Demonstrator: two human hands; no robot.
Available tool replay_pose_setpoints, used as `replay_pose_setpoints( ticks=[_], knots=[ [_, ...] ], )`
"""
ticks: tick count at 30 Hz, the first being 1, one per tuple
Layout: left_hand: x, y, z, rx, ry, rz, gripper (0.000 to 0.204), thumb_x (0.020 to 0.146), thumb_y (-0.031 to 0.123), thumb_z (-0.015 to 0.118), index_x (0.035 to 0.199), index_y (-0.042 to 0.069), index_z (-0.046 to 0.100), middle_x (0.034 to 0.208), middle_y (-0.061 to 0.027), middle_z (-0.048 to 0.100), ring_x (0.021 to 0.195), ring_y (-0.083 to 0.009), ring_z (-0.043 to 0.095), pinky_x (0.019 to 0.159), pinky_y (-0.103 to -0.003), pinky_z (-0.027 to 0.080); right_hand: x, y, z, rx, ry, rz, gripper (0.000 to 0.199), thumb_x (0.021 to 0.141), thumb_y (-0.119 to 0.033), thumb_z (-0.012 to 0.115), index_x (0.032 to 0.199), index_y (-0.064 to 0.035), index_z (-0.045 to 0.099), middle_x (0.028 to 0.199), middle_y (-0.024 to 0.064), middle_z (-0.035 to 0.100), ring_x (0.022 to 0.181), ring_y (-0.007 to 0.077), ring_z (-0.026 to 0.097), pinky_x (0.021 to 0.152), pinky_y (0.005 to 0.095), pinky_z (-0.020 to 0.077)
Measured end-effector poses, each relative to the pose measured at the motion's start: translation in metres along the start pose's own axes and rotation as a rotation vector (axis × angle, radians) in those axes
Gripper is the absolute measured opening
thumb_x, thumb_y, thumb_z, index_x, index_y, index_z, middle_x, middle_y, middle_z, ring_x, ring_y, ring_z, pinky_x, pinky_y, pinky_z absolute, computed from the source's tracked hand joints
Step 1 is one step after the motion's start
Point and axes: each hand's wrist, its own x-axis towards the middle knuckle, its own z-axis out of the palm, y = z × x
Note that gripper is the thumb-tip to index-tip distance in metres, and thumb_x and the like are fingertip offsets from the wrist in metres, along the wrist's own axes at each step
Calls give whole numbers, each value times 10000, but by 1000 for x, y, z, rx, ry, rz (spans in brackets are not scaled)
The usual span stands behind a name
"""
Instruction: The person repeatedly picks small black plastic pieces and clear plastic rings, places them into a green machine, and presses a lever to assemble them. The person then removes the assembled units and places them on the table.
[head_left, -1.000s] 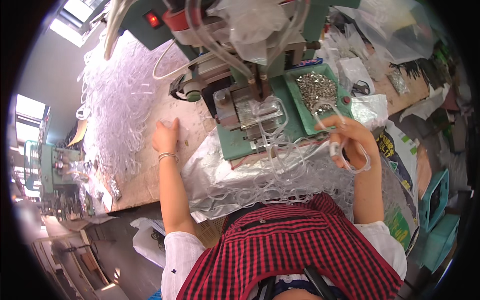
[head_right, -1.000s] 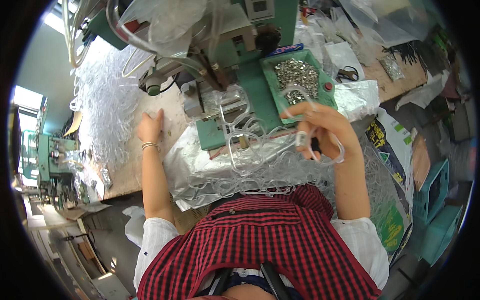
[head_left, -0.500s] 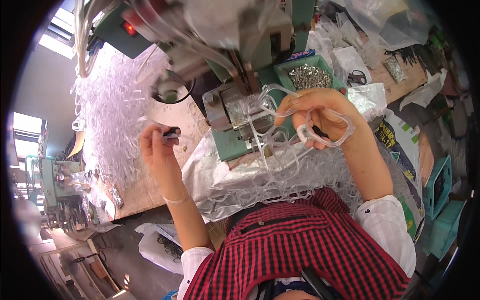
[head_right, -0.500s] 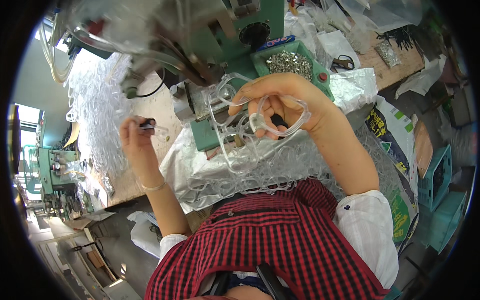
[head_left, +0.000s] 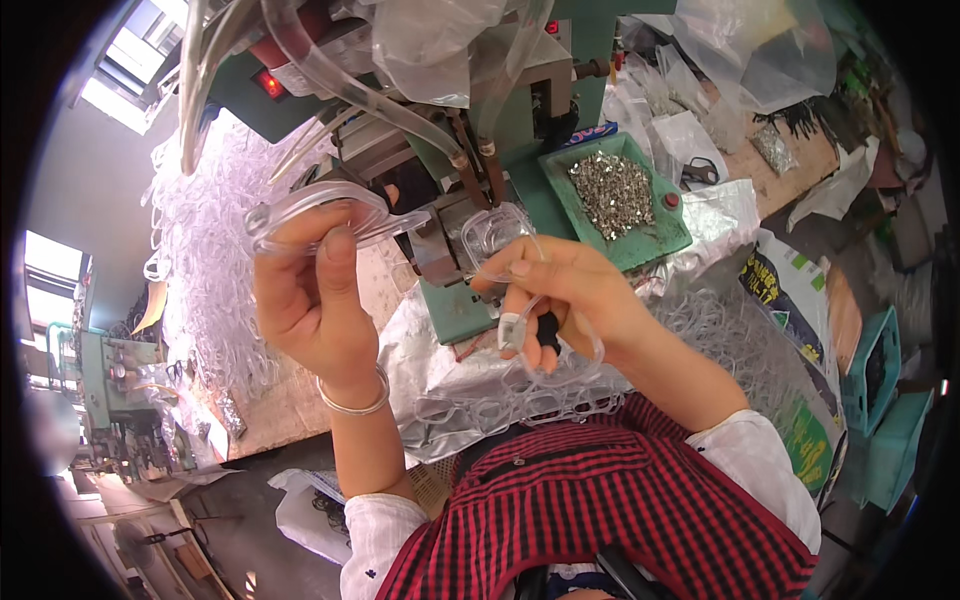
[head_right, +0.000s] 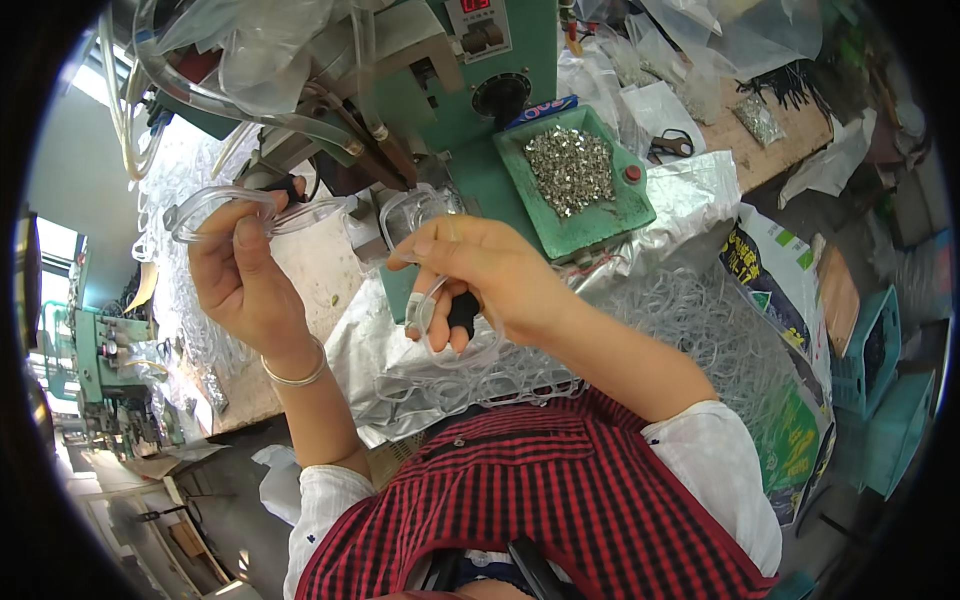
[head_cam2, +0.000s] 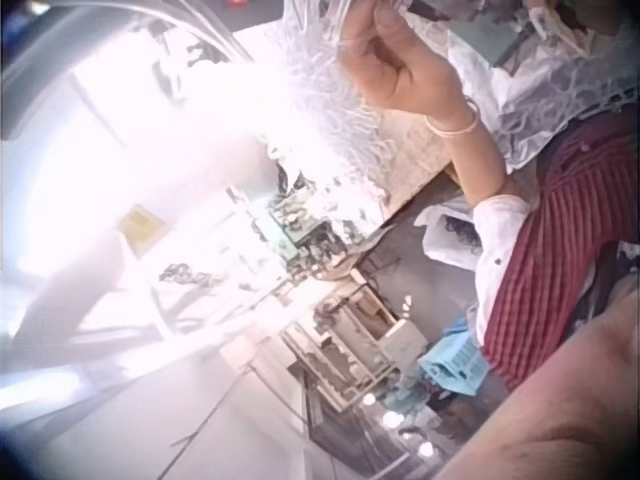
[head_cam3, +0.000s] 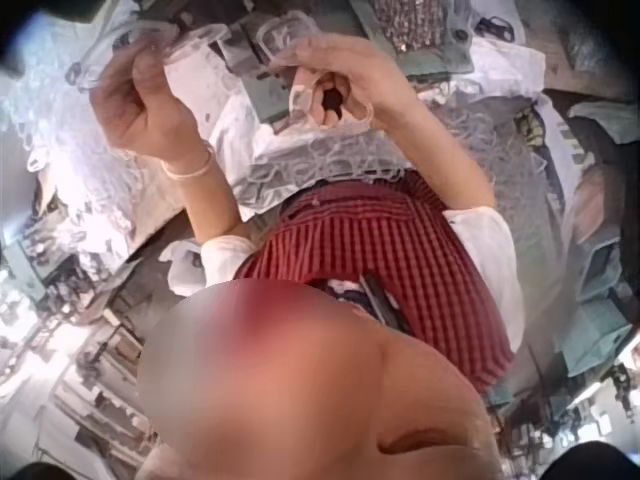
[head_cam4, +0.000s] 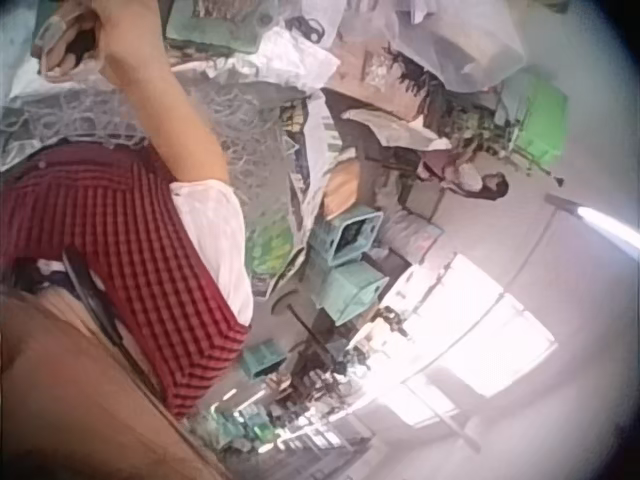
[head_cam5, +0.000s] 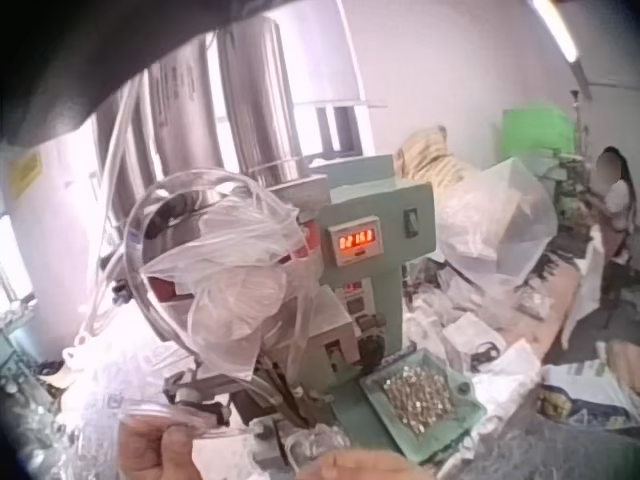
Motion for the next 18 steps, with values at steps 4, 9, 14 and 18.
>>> replay_pose_setpoints(
  ticks=[4,9,14,18],
  knots=[
    [-2,11,2,-87,-4,-40,149,978,78,590,1047,-49,625,952,-164,685,831,-190,644,753,-275,518,1,6,2,-144,5,-23,344,1064,-248,475,1168,63,578,884,120,615,603,213,701,463,269,513],
    [-61,23,-27,-24,-75,-175,136,844,23,620,974,-12,638,805,-104,589,702,-168,544,607,-281,429,-12,-39,-66,-784,237,-336,481,1095,-361,356,1221,43,584,942,124,687,770,214,677,667,303,532],
    [-81,21,-20,423,-469,108,415,746,-45,731,1146,63,728,1192,-180,637,824,-260,621,746,-343,499,2,-152,-105,-532,550,-954,684,1073,-535,350,1472,12,443,1481,116,531,1351,231,493,1154,383,337],
    [-64,20,14,479,-581,292,445,791,34,695,1196,210,742,1460,-122,549,1334,-361,520,1089,-486,438,64,-219,-125,-394,188,-911,658,1086,-524,320,1453,-2,482,1374,117,613,1270,228,547,1144,364,340]
  ],
)
